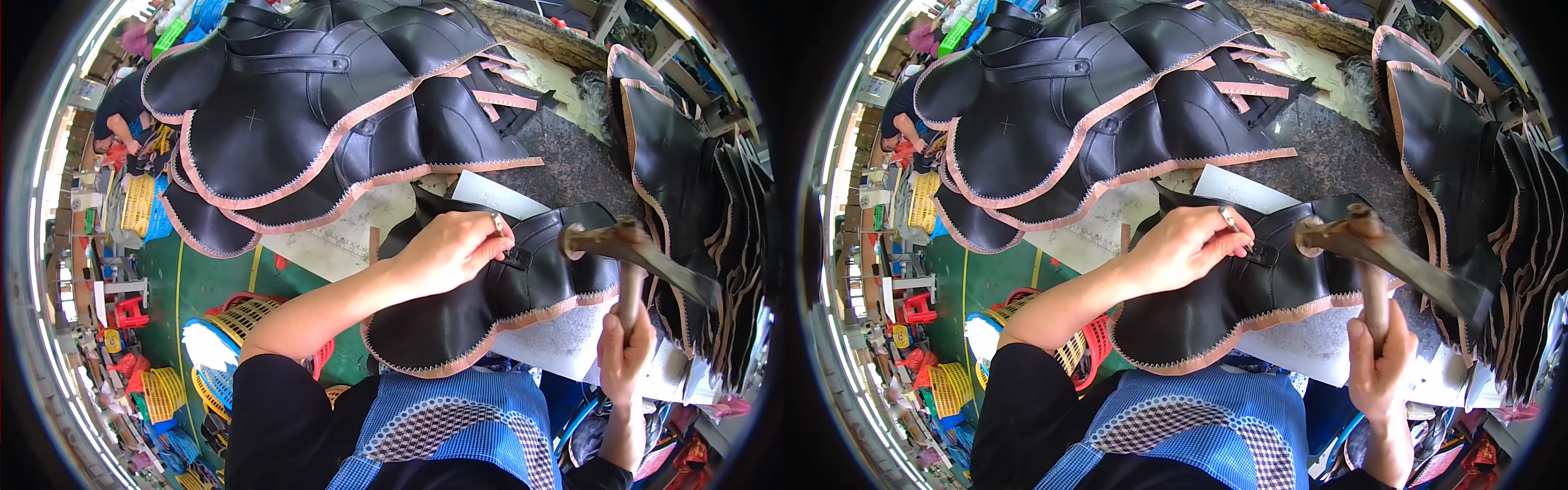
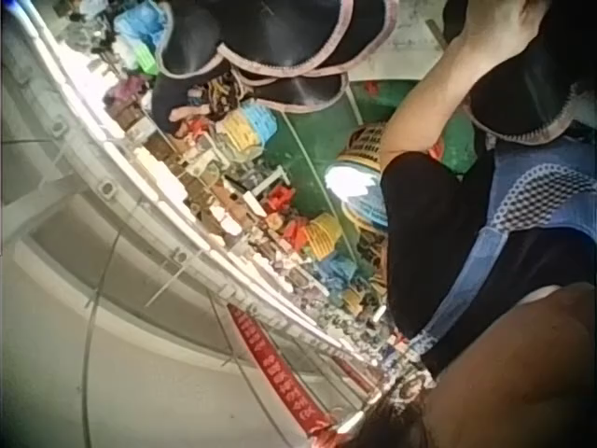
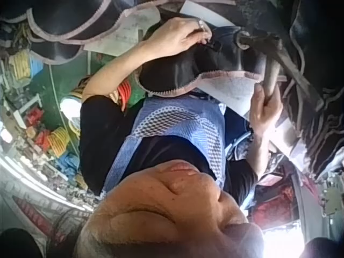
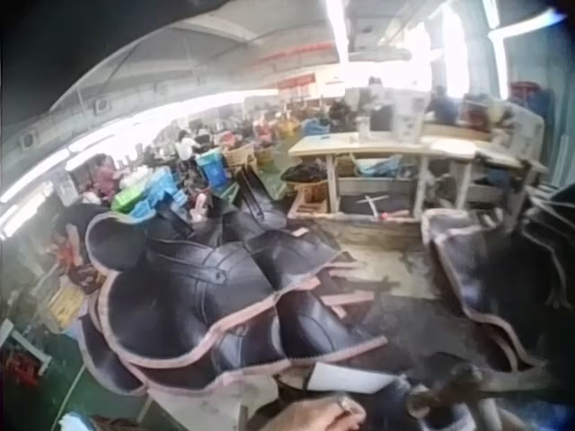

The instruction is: Hammering and assembling leather shoe parts on a workbench in a factory environment.

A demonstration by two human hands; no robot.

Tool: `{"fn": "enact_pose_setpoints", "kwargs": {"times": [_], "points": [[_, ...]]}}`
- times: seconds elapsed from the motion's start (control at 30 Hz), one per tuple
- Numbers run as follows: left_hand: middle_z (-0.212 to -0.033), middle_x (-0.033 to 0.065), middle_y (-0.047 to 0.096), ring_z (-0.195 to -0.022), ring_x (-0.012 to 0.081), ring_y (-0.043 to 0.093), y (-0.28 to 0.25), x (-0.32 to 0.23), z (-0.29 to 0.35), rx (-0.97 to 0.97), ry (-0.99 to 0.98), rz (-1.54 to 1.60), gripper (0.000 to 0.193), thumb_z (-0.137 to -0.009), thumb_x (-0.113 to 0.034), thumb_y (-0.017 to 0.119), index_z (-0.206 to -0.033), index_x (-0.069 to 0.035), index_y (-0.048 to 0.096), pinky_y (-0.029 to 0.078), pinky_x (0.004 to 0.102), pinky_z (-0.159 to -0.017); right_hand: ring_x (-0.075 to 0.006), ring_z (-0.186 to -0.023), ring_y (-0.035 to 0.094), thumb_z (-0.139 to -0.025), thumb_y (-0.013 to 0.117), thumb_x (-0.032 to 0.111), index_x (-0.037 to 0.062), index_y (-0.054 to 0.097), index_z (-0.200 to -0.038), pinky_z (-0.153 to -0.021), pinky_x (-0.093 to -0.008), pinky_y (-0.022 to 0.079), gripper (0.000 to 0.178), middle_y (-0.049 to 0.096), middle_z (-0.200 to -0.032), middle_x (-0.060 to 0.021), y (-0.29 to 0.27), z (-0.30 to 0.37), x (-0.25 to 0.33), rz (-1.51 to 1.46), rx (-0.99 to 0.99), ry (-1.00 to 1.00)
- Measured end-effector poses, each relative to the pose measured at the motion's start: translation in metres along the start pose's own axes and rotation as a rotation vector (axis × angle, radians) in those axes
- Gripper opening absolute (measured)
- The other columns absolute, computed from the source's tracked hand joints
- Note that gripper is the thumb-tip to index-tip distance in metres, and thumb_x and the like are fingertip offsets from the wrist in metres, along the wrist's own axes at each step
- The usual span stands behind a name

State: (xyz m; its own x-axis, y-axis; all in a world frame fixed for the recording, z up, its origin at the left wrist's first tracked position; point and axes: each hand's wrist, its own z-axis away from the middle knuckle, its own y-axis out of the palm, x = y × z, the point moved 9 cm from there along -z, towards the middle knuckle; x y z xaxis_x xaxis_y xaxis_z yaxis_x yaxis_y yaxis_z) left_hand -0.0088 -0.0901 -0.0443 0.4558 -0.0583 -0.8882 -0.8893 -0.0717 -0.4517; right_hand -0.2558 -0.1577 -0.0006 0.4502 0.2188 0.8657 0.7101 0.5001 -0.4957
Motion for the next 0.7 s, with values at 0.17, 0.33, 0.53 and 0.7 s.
{"fn": "enact_pose_setpoints", "kwargs": {"times": [0.17,0.33,0.53,0.7], "points": [[-0.083,0.0064,0.062,-0.069,0.0218,0.067,0.009,-0.039,0.008,-0.163,0.315,-0.486,0.015,-0.089,-0.014,0.069,-0.091,-0.004,0.059,0.055,0.0318,-0.056,-0.0123,-0.05,0.05,-0.096,0.053,0.02,-0.0022,0.057,-0.097,-0.063,-0.0257,0.047,0.022,0.055,-0.063,-0.0043,-0.016,0.016,0.057,-0.151,0.03,-0.467],[-0.077,0.0064,0.062,-0.064,0.0206,0.067,0.004,-0.035,0.012,-0.25,0.232,-0.517,0.012,-0.091,-0.014,0.066,-0.085,-0.004,0.061,0.053,0.0359,-0.051,-0.0261,-0.061,0.062,-0.089,0.068,0.007,-0.0052,0.066,-0.112,-0.059,-0.0383,0.048,0.025,0.065,-0.075,-0.0148,0.026,-0.003,0.036,0.302,0.168,-0.2],[-0.077,0.0107,0.071,-0.074,0.0193,0.074,-0.006,0.011,0.0,-0.161,-0.098,0.047,0.02,-0.101,-0.015,0.061,-0.097,0.004,0.062,0.057,0.0299,-0.066,-0.0045,-0.047,0.042,-0.102,0.057,0.019,-0.0005,0.054,-0.093,-0.044,-0.0234,0.03,0.022,0.048,-0.055,0.002,-0.002,-0.005,0.015,-0.12,0.014,-0.03],[-0.079,0.0104,0.072,-0.076,0.0185,0.075,-0.004,0.011,0.002,-0.16,-0.076,0.051,0.017,-0.1,-0.013,0.062,-0.098,0.004,0.063,0.057,0.0286,-0.067,-0.0051,-0.047,0.044,-0.102,0.058,0.02,-0.0015,0.054,-0.096,-0.045,-0.0229,0.031,0.023,0.048,-0.058,0.0023,0.001,-0.005,-0.002,-0.034,0.032,0.019]]}}
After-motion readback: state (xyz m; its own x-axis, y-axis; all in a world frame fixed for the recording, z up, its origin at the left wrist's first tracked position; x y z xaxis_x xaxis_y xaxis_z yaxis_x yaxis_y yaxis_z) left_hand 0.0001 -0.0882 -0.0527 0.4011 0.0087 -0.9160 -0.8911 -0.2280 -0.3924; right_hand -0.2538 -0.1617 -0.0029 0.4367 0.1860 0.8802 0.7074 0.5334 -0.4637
